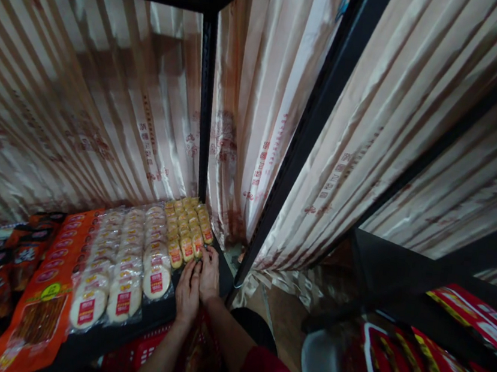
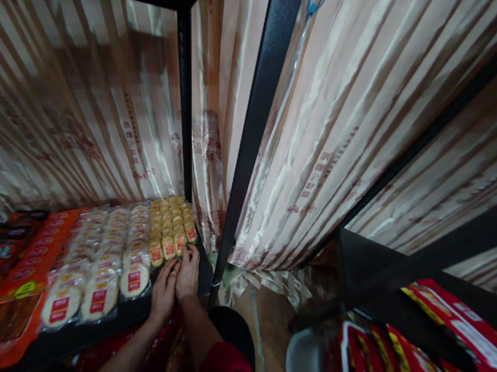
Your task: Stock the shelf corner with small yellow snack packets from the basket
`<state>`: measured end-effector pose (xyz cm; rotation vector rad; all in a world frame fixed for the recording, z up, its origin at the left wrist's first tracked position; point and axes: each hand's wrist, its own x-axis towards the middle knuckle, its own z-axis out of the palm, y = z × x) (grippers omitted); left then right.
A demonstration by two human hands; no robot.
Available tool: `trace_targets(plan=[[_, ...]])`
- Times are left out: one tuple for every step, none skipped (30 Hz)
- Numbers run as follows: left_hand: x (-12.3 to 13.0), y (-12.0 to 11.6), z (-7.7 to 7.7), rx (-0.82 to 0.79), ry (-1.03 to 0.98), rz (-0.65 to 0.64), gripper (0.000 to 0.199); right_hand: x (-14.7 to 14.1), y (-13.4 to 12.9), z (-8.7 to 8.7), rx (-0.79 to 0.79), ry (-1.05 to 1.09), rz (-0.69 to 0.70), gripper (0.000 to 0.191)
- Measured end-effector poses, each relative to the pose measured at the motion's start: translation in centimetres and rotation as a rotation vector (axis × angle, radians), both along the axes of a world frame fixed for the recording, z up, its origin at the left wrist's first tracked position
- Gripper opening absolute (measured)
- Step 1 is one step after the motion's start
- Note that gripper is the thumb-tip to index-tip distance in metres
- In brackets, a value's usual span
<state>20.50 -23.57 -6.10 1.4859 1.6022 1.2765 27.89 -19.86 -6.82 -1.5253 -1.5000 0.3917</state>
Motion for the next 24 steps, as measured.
trace_targets(plan=[[0.0, 0.0, 0.03, 0.002, -0.003, -0.004, 0.04, -0.01, -0.02, 0.03, -0.001, 0.032, 0.01, 0.054], [0.0, 0.01, 0.02, 0.002, -0.006, -0.007, 0.04, -0.02, -0.04, 0.07, 0.0, 0.065, 0.021, 0.054], [0.0, 0.03, -0.03, 0.001, -0.007, -0.008, 0.041, -0.03, -0.05, 0.11, 0.001, 0.098, 0.033, 0.054], [-0.02, 0.05, -0.1, -0.003, -0.008, -0.01, 0.041, -0.05, -0.06, 0.15, 0.0, 0.126, 0.045, 0.053], [-0.05, 0.09, -0.2, -0.008, -0.009, -0.01, 0.042, -0.07, -0.06, 0.18, -0.002, 0.153, 0.057, 0.051], [-0.08, 0.13, -0.3, -0.012, -0.01, -0.01, 0.042, -0.09, -0.05, 0.2, -0.007, 0.174, 0.068, 0.05], [-0.11, 0.17, -0.38, -0.014, -0.012, -0.013, 0.042, -0.11, -0.04, 0.22, -0.012, 0.191, 0.078, 0.047], [-0.14, 0.2, -0.44, -0.013, -0.016, -0.017, 0.042, -0.13, -0.02, 0.23, -0.016, 0.204, 0.085, 0.045], [-0.16, 0.23, -0.46, -0.012, -0.02, -0.021, 0.041, -0.15, -0.01, 0.24, -0.018, 0.209, 0.088, 0.043], [-0.17, 0.24, -0.44, -0.013, -0.026, -0.023, 0.041, -0.17, -0.01, 0.25, -0.018, 0.207, 0.086, 0.042], [-0.17, 0.24, -0.38, -0.014, -0.031, -0.023, 0.04, -0.18, -0.01, 0.25, -0.014, 0.199, 0.08, 0.04], [-0.17, 0.23, -0.3, -0.017, -0.037, -0.024, 0.04, -0.2, -0.01, 0.26, -0.009, 0.185, 0.074, 0.039], [-0.17, 0.21, -0.2, -0.02, -0.041, -0.024, 0.039, -0.22, -0.02, 0.27, -0.002, 0.169, 0.069, 0.039], [-0.17, 0.18, -0.11, -0.023, -0.045, -0.023, 0.039, -0.23, -0.03, 0.28, 0.004, 0.153, 0.063, 0.039], [-0.17, 0.16, -0.03, -0.026, -0.046, -0.023, 0.039, -0.24, -0.04, 0.29, 0.01, 0.138, 0.057, 0.04], [-0.17, 0.14, 0.01, -0.027, -0.046, -0.025, 0.039, -0.25, -0.05, 0.3, 0.013, 0.123, 0.05, 0.041], [-0.17, 0.14, 0.03, -0.028, -0.044, -0.025, 0.04, -0.26, -0.06, 0.31, 0.014, 0.105, 0.044, 0.042], [-0.18, 0.15, 0.0, -0.029, -0.041, -0.024, 0.04, -0.27, -0.07, 0.33, 0.014, 0.086, 0.039, 0.043], [-0.18, 0.18, -0.07, -0.028, -0.04, -0.021, 0.04, -0.28, -0.07, 0.35, 0.013, 0.067, 0.035, 0.044], [-0.19, 0.21, -0.17, -0.024, -0.04, -0.017, 0.04, -0.28, -0.08, 0.37, 0.014, 0.049, 0.033, 0.045], [-0.19, 0.25, -0.29, -0.017, -0.041, -0.013, 0.04, -0.29, -0.1, 0.39, 0.014, 0.035, 0.033, 0.046], [-0.19, 0.27, -0.41, -0.009, -0.042, -0.008, 0.04, -0.29, -0.11, 0.4, 0.016, 0.028, 0.03, 0.047], [-0.19, 0.28, -0.53, 0.0, -0.04, -0.006, 0.039, -0.29, -0.12, 0.42, 0.019, 0.026, 0.027, 0.048], [-0.18, 0.27, -0.63, 0.009, -0.037, -0.004, 0.039, -0.28, -0.14, 0.43, 0.022, 0.026, 0.022, 0.048]])
